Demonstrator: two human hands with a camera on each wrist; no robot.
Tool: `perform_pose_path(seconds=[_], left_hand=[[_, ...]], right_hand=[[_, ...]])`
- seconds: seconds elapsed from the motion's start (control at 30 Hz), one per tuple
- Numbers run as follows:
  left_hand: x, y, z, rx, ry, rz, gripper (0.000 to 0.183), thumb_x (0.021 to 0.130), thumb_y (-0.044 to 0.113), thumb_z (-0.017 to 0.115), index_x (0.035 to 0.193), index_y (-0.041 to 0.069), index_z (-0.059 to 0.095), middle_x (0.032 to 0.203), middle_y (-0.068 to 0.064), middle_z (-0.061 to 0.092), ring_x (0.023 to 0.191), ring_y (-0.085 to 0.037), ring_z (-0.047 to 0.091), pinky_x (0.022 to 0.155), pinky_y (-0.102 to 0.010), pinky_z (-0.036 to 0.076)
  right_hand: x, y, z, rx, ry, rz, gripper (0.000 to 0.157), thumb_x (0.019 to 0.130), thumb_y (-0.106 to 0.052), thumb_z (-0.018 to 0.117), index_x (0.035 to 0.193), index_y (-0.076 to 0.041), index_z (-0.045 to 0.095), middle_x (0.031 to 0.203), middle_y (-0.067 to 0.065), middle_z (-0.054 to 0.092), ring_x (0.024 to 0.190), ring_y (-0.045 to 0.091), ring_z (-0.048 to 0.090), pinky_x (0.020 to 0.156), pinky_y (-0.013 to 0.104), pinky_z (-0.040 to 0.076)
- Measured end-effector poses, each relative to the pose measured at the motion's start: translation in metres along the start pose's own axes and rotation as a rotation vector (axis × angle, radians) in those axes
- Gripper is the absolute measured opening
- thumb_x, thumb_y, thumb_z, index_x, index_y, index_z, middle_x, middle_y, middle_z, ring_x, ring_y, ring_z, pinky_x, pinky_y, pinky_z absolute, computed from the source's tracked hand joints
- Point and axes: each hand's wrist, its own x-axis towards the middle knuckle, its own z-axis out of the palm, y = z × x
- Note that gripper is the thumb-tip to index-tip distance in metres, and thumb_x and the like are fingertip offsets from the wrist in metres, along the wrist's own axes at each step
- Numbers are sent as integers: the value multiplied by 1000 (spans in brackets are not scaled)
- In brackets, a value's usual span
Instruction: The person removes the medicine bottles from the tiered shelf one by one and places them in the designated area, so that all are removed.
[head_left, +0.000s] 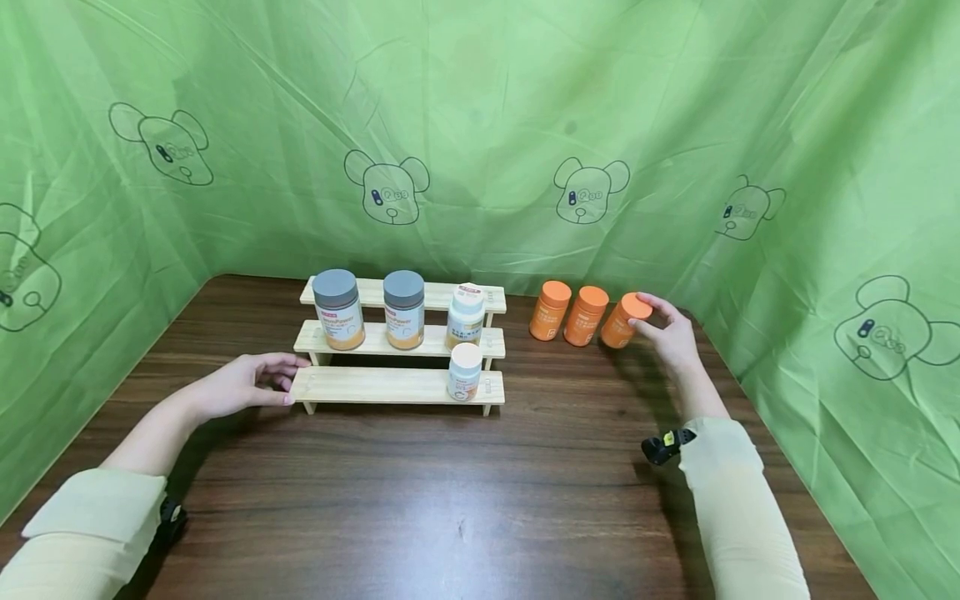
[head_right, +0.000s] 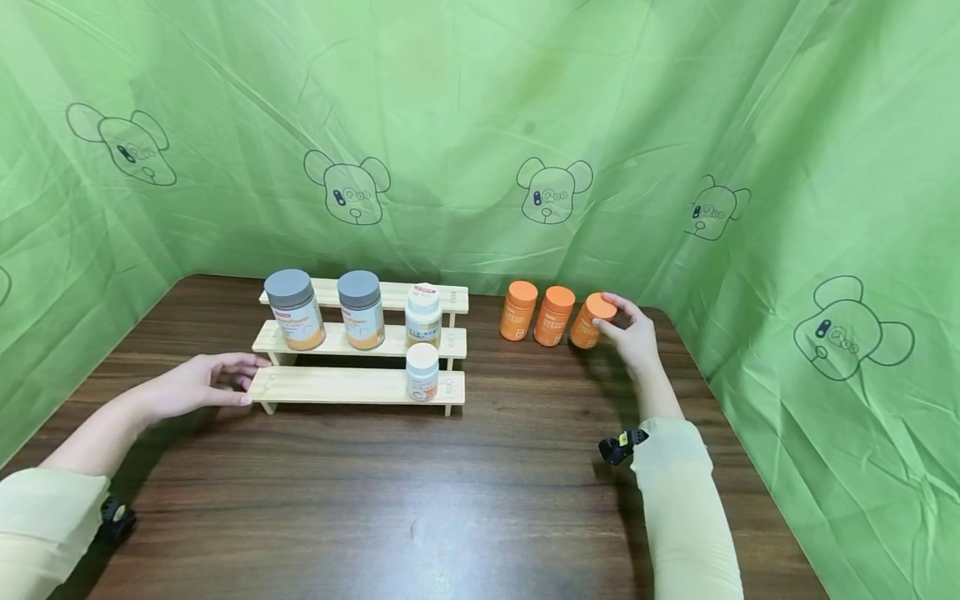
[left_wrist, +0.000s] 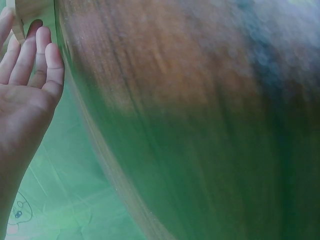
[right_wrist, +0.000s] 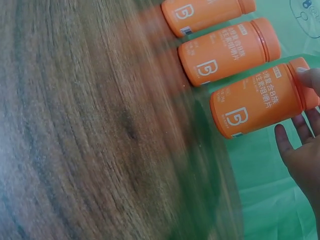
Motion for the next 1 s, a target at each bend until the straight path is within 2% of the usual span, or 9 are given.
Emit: perform_pose_path(seconds=[0.13, 0.3, 0.4, 0.57, 0.8, 1.0], left_hand=[[0, 0, 0, 1, 0, 2, 57, 80, 17, 75, 130, 2, 51, 112, -14, 63, 96, -8, 59, 81, -25, 49], [0, 1, 0, 4, 0, -1, 57, 80, 17, 75, 130, 2, 51, 112, -15, 62, 96, -7, 58, 81, -25, 49], [-1, 1, 0, 2, -1, -1, 58, 80, 17, 75, 130, 1, 50, 113, -15, 62, 96, -7, 58, 81, -26, 49], [0, 2, 0, -6, 2, 9, 57, 80, 15, 75, 130, 1, 50, 112, -15, 62, 95, -7, 59, 81, -26, 49], [0, 1, 1, -1, 0, 14, 57, 80, 15, 75, 129, 1, 51, 112, -16, 62, 95, -8, 59, 80, -25, 49], [0, 0, 1, -3, 2, 22, 56, 80, 15, 75, 129, 1, 51, 111, -16, 62, 94, -8, 60, 80, -26, 49]], right_hand=[[3, 2, 1, -23, -19, 36, 53, 86, -7, 68, 135, -3, 49, 137, 8, 48, 120, 11, 43, 96, 25, 36], [6, 4, 2, -36, -55, 62, 53, 87, -9, 66, 137, -4, 47, 138, 11, 45, 123, 16, 41, 84, 12, 39], [8, 6, 1, -37, -75, 61, 54, 89, -9, 65, 138, -3, 45, 140, 16, 42, 122, 18, 41, 80, 9, 40], [14, 9, 0, 17, -80, 102, 55, 89, -9, 63, 139, -2, 43, 137, 17, 44, 111, 12, 47, 77, 11, 44], [23, 21, -3, 72, -75, 162, 54, 89, -10, 65, 139, -10, 46, 127, 3, 52, 102, 2, 51, 79, 15, 46], [26, 26, -3, 81, -107, 168, 55, 90, -12, 63, 142, -10, 42, 136, 9, 45, 104, 3, 49, 85, 17, 47]])
